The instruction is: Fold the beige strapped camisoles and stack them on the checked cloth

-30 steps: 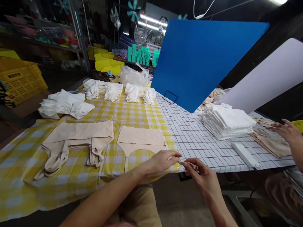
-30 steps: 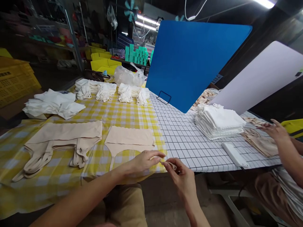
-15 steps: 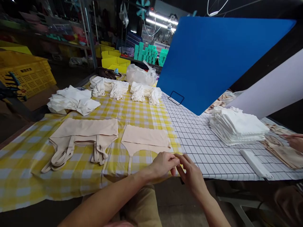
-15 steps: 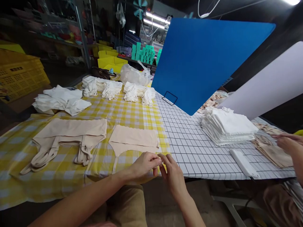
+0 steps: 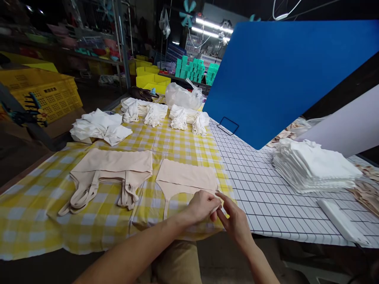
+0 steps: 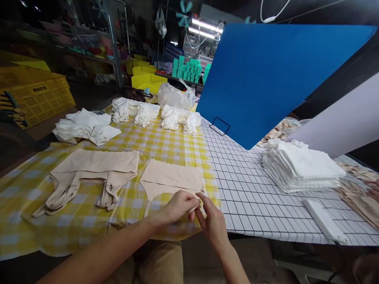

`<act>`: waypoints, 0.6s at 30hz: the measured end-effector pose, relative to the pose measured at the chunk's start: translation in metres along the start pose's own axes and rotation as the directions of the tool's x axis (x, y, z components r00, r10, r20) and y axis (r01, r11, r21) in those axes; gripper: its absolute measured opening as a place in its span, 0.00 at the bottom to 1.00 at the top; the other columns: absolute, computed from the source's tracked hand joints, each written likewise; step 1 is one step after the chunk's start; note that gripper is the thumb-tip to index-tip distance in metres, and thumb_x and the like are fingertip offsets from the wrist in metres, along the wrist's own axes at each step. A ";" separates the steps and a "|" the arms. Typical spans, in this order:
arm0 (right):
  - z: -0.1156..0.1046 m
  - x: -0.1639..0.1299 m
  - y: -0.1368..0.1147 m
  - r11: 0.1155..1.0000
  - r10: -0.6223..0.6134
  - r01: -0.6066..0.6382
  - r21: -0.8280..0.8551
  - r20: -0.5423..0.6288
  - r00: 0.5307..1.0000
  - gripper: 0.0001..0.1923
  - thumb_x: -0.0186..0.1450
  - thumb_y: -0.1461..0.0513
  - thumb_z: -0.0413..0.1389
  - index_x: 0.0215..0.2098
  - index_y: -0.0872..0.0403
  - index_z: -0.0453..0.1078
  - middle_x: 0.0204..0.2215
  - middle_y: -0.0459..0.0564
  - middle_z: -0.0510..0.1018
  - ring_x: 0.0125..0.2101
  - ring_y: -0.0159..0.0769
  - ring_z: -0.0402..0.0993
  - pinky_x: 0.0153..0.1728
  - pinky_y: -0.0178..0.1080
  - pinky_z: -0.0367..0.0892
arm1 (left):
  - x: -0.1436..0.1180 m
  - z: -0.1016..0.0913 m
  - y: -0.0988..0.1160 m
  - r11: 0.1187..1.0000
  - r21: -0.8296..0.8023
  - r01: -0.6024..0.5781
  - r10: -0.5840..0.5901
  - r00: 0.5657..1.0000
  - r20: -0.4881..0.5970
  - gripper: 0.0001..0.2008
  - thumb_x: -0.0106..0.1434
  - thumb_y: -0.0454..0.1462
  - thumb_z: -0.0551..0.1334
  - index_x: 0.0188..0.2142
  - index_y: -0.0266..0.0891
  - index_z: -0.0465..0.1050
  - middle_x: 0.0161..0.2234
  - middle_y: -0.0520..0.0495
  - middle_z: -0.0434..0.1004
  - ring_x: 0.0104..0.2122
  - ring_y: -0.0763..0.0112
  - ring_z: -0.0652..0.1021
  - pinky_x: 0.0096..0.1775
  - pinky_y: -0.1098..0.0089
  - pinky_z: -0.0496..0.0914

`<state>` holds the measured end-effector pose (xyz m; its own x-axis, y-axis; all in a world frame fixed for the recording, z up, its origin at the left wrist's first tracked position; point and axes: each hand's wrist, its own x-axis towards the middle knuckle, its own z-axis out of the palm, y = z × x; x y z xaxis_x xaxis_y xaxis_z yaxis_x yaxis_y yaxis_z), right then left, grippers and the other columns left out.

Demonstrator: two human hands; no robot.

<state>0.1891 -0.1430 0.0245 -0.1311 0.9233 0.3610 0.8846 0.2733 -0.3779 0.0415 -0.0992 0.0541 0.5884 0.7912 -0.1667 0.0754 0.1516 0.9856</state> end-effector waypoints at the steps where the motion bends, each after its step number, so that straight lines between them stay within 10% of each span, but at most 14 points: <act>1: 0.001 0.000 0.000 1.000 0.000 0.000 0.030 0.005 1.000 0.14 0.62 0.62 0.46 0.45 0.54 0.66 0.26 0.48 0.74 0.22 0.33 0.70 0.22 0.32 0.64 | 0.000 0.001 0.001 1.000 -0.008 0.003 -0.003 1.000 0.008 0.14 0.52 0.36 0.51 0.12 0.37 0.61 0.10 0.53 0.62 0.16 0.76 0.65 0.26 0.74 0.62; 8: 0.005 0.002 0.005 1.000 -0.022 0.021 -0.013 -0.019 1.000 0.12 0.61 0.65 0.44 0.33 0.53 0.69 0.26 0.48 0.73 0.25 0.33 0.71 0.24 0.32 0.63 | -0.002 0.007 -0.004 0.997 -0.068 0.027 -0.025 0.999 0.039 0.13 0.53 0.36 0.51 0.15 0.36 0.62 0.12 0.52 0.65 0.17 0.76 0.65 0.25 0.75 0.61; 13: 0.011 0.006 0.015 1.000 0.011 -0.011 -0.001 -0.018 1.000 0.12 0.57 0.68 0.44 0.32 0.53 0.68 0.27 0.49 0.74 0.26 0.35 0.70 0.25 0.33 0.61 | 0.005 -0.007 -0.009 0.977 0.198 -0.074 0.062 0.996 0.069 0.12 0.56 0.37 0.53 0.22 0.35 0.71 0.22 0.51 0.72 0.26 0.72 0.71 0.31 0.74 0.64; 18: 0.019 0.019 0.016 0.885 0.274 -0.281 0.371 0.071 0.959 0.10 0.61 0.56 0.48 0.31 0.54 0.67 0.20 0.47 0.72 0.22 0.34 0.68 0.25 0.35 0.63 | 0.033 -0.044 -0.027 0.611 0.772 -0.173 0.261 0.965 0.010 0.09 0.56 0.33 0.58 0.36 0.36 0.73 0.39 0.45 0.72 0.43 0.64 0.69 0.45 0.66 0.64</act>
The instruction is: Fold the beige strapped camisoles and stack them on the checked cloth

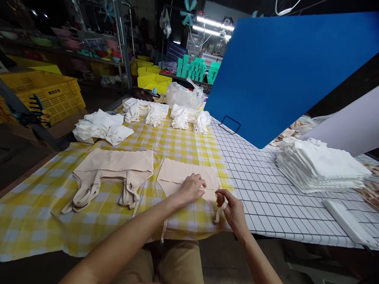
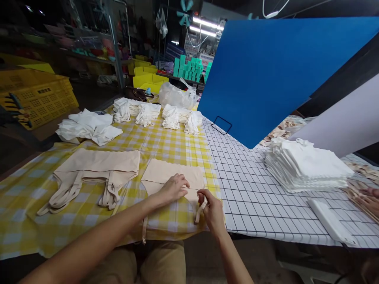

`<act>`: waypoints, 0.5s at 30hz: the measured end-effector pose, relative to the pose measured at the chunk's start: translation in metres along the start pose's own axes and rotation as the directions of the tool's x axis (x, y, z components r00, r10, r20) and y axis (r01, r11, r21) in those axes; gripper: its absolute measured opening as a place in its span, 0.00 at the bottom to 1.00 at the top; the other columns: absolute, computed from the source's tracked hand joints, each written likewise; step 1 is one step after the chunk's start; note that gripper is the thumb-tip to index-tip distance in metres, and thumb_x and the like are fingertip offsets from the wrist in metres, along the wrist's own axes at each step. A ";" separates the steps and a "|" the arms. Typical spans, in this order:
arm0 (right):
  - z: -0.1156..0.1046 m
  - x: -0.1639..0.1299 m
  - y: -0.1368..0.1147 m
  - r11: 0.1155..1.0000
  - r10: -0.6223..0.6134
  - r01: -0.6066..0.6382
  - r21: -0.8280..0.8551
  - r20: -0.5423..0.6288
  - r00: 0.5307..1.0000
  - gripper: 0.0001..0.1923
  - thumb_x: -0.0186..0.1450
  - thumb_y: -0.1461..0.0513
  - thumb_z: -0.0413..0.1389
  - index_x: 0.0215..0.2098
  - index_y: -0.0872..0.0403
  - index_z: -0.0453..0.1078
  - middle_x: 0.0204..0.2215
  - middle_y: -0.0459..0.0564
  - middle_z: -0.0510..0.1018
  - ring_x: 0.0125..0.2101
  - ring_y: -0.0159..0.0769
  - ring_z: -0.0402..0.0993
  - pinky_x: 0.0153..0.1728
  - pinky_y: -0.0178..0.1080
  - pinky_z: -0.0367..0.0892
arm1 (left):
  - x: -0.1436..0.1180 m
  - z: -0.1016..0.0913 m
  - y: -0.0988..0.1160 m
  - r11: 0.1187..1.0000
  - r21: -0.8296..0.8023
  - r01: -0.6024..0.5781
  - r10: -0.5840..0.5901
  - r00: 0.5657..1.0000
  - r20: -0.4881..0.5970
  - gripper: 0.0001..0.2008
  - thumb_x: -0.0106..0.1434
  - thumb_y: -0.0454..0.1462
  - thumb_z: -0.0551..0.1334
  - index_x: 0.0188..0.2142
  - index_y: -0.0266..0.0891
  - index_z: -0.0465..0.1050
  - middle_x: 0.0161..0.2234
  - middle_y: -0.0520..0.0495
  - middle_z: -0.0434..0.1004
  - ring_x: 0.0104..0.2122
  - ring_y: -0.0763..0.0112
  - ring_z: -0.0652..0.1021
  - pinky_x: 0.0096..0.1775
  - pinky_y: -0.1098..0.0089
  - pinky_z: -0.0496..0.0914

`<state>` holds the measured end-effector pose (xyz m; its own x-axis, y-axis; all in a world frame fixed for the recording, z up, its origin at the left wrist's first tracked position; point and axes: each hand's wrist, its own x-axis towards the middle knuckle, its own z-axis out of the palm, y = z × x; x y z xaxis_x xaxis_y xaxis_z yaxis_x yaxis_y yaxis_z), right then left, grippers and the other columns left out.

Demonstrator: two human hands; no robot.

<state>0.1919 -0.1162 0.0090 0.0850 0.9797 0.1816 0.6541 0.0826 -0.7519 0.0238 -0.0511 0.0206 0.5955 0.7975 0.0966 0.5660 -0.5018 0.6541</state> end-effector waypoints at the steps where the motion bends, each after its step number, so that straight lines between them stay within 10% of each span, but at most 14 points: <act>1: 0.002 0.003 -0.002 0.993 0.058 -0.061 0.105 0.028 0.998 0.12 0.61 0.54 0.49 0.31 0.54 0.66 0.20 0.46 0.71 0.22 0.34 0.68 0.24 0.35 0.63 | 0.004 0.001 -0.008 0.994 0.108 -0.032 0.030 0.999 0.017 0.09 0.56 0.32 0.58 0.37 0.36 0.72 0.40 0.44 0.71 0.43 0.63 0.68 0.45 0.66 0.64; 8: 0.011 0.023 -0.008 0.898 0.203 -0.260 0.354 0.192 0.960 0.16 0.55 0.51 0.56 0.28 0.55 0.65 0.23 0.50 0.75 0.22 0.34 0.68 0.25 0.37 0.65 | 0.017 0.013 -0.025 0.887 0.427 -0.175 0.141 0.984 0.110 0.11 0.61 0.28 0.51 0.33 0.34 0.71 0.37 0.41 0.71 0.40 0.63 0.70 0.36 0.68 0.68; 15: 0.020 0.043 0.001 0.994 0.084 -0.088 0.069 0.067 0.994 0.11 0.54 0.56 0.52 0.25 0.54 0.71 0.26 0.51 0.77 0.30 0.40 0.72 0.32 0.40 0.64 | 0.027 0.019 -0.040 0.993 0.109 -0.053 0.058 0.997 -0.046 0.07 0.59 0.33 0.57 0.32 0.37 0.74 0.35 0.46 0.71 0.40 0.66 0.69 0.40 0.69 0.66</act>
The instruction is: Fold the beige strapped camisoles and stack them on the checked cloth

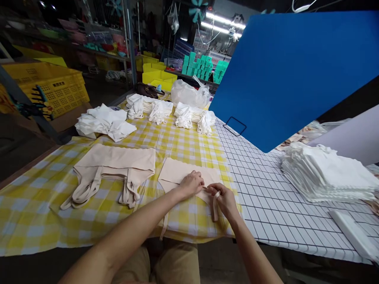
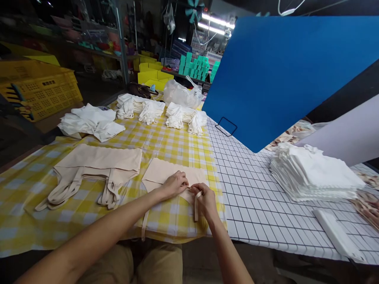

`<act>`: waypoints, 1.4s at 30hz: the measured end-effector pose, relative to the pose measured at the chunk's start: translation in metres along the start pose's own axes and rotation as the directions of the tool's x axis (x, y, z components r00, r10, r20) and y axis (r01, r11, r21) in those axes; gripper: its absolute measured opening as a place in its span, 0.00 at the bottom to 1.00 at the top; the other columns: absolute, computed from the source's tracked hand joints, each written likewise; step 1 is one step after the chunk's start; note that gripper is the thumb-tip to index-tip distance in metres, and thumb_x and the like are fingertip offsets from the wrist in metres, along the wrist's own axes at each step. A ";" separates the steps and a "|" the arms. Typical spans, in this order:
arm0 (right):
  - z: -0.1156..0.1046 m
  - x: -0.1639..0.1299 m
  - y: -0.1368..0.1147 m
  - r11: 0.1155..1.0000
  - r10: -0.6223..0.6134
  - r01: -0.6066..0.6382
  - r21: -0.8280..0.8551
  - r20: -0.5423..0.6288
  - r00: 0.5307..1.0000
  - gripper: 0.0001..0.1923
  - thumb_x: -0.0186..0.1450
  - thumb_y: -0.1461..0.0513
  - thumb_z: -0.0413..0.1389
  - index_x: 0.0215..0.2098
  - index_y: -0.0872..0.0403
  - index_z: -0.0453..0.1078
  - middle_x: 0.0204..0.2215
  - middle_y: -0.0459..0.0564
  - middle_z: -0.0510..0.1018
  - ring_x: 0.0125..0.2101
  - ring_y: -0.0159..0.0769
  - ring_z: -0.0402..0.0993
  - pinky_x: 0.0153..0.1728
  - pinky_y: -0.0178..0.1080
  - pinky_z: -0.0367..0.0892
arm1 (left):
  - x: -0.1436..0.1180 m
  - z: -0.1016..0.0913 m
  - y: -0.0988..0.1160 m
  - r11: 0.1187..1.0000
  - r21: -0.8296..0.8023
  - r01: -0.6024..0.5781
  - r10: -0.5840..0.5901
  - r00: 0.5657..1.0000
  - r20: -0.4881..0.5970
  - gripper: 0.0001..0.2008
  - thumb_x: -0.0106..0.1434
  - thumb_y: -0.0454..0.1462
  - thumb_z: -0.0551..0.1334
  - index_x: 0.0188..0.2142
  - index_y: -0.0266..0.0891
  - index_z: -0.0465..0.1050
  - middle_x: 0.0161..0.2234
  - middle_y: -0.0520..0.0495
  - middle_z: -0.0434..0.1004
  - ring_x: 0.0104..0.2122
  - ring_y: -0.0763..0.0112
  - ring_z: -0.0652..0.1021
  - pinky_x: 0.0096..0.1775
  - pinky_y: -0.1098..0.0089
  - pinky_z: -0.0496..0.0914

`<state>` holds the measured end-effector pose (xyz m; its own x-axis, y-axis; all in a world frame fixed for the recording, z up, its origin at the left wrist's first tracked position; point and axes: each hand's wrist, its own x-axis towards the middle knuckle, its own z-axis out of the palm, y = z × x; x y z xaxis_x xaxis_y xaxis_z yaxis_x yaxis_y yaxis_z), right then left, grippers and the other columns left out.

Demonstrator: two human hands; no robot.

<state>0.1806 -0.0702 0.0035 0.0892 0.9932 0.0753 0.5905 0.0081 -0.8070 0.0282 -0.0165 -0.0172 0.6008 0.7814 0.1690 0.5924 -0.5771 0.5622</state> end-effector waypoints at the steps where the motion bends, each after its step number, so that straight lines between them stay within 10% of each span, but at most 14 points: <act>1: 0.002 0.002 -0.001 1.000 -0.001 0.001 -0.008 -0.019 1.000 0.11 0.53 0.55 0.52 0.25 0.54 0.71 0.26 0.51 0.77 0.29 0.40 0.72 0.32 0.39 0.64 | 0.001 0.002 -0.002 0.999 -0.031 0.010 -0.011 1.000 -0.015 0.07 0.58 0.33 0.57 0.32 0.37 0.74 0.35 0.46 0.71 0.40 0.66 0.68 0.40 0.69 0.65; 42: 0.020 0.024 -0.012 0.913 -0.264 0.266 -0.308 0.051 0.963 0.10 0.57 0.64 0.48 0.25 0.55 0.70 0.25 0.49 0.74 0.26 0.33 0.69 0.29 0.34 0.61 | 0.015 0.010 -0.013 0.998 -0.045 0.049 -0.049 0.999 0.006 0.07 0.54 0.33 0.56 0.21 0.36 0.68 0.34 0.44 0.67 0.38 0.63 0.66 0.37 0.68 0.64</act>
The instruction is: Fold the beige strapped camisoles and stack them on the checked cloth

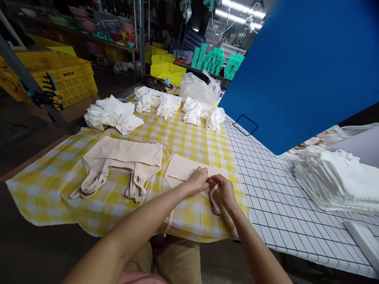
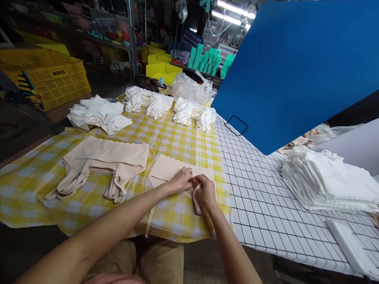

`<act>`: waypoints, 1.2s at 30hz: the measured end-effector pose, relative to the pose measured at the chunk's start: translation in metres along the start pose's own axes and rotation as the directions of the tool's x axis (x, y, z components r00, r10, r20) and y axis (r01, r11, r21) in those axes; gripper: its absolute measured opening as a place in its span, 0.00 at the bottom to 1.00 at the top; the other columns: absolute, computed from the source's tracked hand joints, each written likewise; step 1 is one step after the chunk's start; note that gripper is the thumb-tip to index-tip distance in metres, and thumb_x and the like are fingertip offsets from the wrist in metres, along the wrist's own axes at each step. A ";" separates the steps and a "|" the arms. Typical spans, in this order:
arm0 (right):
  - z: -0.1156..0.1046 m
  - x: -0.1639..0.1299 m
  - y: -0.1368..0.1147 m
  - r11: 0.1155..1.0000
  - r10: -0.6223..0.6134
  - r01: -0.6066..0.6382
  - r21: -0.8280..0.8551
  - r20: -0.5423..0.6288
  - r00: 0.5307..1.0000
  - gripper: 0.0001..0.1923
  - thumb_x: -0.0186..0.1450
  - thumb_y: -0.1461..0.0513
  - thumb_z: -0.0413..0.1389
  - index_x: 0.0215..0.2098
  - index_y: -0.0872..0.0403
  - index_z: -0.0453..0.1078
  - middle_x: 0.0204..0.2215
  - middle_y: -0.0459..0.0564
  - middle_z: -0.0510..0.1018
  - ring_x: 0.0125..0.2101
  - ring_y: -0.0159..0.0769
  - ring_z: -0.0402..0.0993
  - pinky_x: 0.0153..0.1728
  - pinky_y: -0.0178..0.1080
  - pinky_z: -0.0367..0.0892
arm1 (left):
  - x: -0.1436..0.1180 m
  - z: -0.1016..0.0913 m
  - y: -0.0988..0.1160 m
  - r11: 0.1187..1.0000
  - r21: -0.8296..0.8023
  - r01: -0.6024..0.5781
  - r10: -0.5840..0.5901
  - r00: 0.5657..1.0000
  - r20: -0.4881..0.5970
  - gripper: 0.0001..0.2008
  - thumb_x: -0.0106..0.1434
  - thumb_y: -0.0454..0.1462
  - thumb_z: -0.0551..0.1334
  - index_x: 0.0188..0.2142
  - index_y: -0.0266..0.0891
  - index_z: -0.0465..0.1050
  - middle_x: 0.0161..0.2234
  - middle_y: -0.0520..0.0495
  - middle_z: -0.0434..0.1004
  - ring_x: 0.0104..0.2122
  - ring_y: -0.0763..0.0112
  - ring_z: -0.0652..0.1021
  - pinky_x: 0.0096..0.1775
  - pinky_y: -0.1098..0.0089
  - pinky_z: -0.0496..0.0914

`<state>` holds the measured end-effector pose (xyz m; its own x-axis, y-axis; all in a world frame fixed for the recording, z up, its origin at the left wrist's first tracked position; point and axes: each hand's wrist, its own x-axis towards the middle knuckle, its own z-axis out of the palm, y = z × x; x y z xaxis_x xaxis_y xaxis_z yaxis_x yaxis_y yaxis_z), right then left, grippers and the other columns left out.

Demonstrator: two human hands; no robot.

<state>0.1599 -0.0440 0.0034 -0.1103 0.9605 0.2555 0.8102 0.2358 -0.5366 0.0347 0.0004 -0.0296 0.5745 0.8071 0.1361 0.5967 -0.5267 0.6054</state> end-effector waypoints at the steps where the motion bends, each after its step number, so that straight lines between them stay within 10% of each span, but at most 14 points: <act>1: 0.000 0.000 0.001 1.000 -0.013 0.013 -0.008 0.000 1.000 0.10 0.57 0.65 0.48 0.24 0.55 0.70 0.24 0.49 0.74 0.25 0.33 0.68 0.28 0.34 0.61 | 0.000 0.000 0.000 1.000 -0.002 0.001 -0.001 1.000 0.000 0.07 0.54 0.34 0.56 0.21 0.36 0.68 0.34 0.44 0.67 0.38 0.63 0.66 0.36 0.68 0.64; 17: -0.011 -0.007 0.010 0.953 -0.183 0.205 -0.221 0.115 0.976 0.13 0.55 0.71 0.43 0.22 0.55 0.67 0.22 0.47 0.66 0.21 0.30 0.60 0.22 0.32 0.53 | -0.004 -0.003 0.007 0.995 -0.090 0.040 -0.043 0.999 -0.031 0.10 0.56 0.31 0.56 0.21 0.36 0.72 0.32 0.45 0.70 0.37 0.65 0.66 0.38 0.70 0.64; 23: -0.022 -0.030 0.001 0.986 0.111 -0.113 0.126 0.023 0.994 0.10 0.57 0.61 0.49 0.27 0.54 0.71 0.23 0.50 0.72 0.25 0.36 0.67 0.27 0.35 0.60 | -0.008 -0.006 0.006 0.996 -0.093 0.016 -0.018 1.000 -0.018 0.07 0.55 0.31 0.58 0.26 0.36 0.75 0.33 0.46 0.71 0.39 0.66 0.67 0.41 0.71 0.64; 27: -0.036 -0.058 -0.008 0.641 0.407 -0.501 0.581 0.297 0.864 0.20 0.55 0.52 0.57 0.43 0.53 0.69 0.25 0.49 0.76 0.29 0.39 0.71 0.29 0.37 0.64 | -0.013 -0.010 0.001 0.995 -0.094 -0.037 0.040 0.999 0.025 0.07 0.53 0.32 0.60 0.31 0.36 0.76 0.36 0.47 0.70 0.40 0.66 0.68 0.43 0.71 0.64; 31: -0.047 -0.092 -0.009 0.368 0.421 -0.588 0.720 0.435 0.796 0.26 0.54 0.50 0.58 0.47 0.53 0.67 0.22 0.46 0.74 0.31 0.39 0.72 0.37 0.39 0.66 | -0.021 -0.015 -0.001 0.992 -0.091 -0.088 0.095 0.992 0.084 0.11 0.53 0.31 0.59 0.37 0.37 0.76 0.40 0.46 0.68 0.43 0.65 0.67 0.46 0.70 0.64; 36: -0.046 -0.134 -0.005 0.640 0.487 -0.492 0.590 0.184 0.854 0.28 0.57 0.49 0.56 0.53 0.50 0.62 0.36 0.52 0.78 0.44 0.43 0.71 0.43 0.40 0.67 | -0.032 -0.019 0.001 0.989 -0.069 -0.128 0.133 0.988 0.079 0.16 0.56 0.28 0.52 0.39 0.38 0.75 0.42 0.45 0.68 0.44 0.66 0.68 0.48 0.69 0.63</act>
<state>0.1970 -0.1806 0.0089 0.1945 0.9621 -0.1914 0.2332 -0.2349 -0.9436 0.0070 -0.0208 -0.0183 0.6914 0.7061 0.1531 0.4782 -0.6061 0.6356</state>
